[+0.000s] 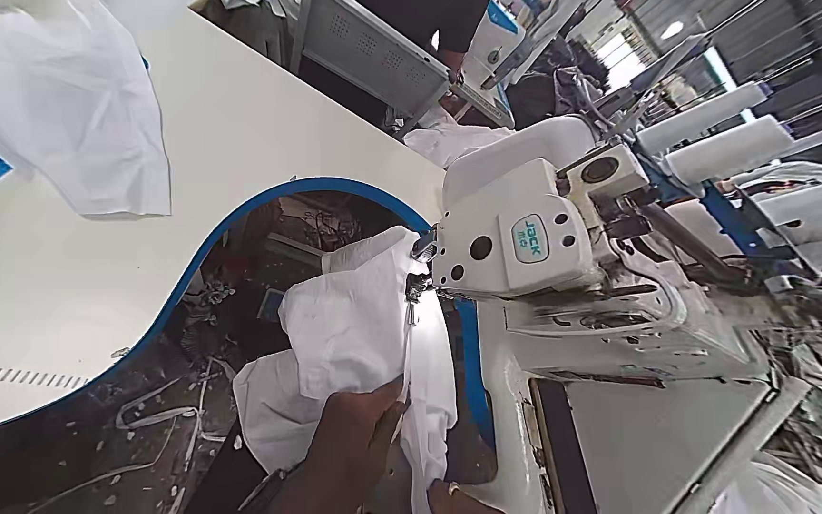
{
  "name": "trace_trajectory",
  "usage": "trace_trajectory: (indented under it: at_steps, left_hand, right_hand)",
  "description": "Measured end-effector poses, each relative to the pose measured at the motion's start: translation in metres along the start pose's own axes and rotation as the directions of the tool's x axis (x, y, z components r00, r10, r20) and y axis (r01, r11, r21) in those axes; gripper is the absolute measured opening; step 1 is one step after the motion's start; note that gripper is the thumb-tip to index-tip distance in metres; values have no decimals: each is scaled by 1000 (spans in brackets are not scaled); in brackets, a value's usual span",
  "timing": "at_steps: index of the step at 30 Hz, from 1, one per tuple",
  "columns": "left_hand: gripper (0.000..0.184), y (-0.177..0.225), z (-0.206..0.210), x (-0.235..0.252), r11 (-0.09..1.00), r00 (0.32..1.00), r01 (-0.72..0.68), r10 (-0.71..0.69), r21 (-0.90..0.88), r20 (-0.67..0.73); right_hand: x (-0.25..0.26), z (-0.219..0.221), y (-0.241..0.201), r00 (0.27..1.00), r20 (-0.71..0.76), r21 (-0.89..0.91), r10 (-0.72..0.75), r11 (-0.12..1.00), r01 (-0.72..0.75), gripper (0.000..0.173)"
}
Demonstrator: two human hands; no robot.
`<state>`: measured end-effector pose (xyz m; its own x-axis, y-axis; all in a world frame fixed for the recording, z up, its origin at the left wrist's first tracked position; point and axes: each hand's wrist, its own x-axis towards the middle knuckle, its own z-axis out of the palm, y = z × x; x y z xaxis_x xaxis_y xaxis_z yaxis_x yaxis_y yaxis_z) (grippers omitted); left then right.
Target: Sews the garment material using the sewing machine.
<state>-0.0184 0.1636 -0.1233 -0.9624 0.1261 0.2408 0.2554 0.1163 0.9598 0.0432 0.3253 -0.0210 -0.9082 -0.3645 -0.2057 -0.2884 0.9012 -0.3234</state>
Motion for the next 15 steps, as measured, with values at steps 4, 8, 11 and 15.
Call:
trace_trajectory:
  at_steps: [4,8,11,15]
  left_hand:
    - [36,-5,3,22,989,994,105,-101,-106,44]
    - [34,5,0,10,998,998,-9,5,61,67]
    - [28,2,7,-6,990,999,-51,50,133,13]
    - [25,-9,7,16,997,999,-13,17,-76,45]
  right_hand:
    - [-4,-4,0,996,-79,-8,50,999,-50,32]
    - [18,-17,-21,993,-52,-200,-102,976,90,26]
    - [34,-10,-31,992,-33,-322,-118,941,101,20]
    - [44,-14,-32,996,-64,-414,-65,910,33,17]
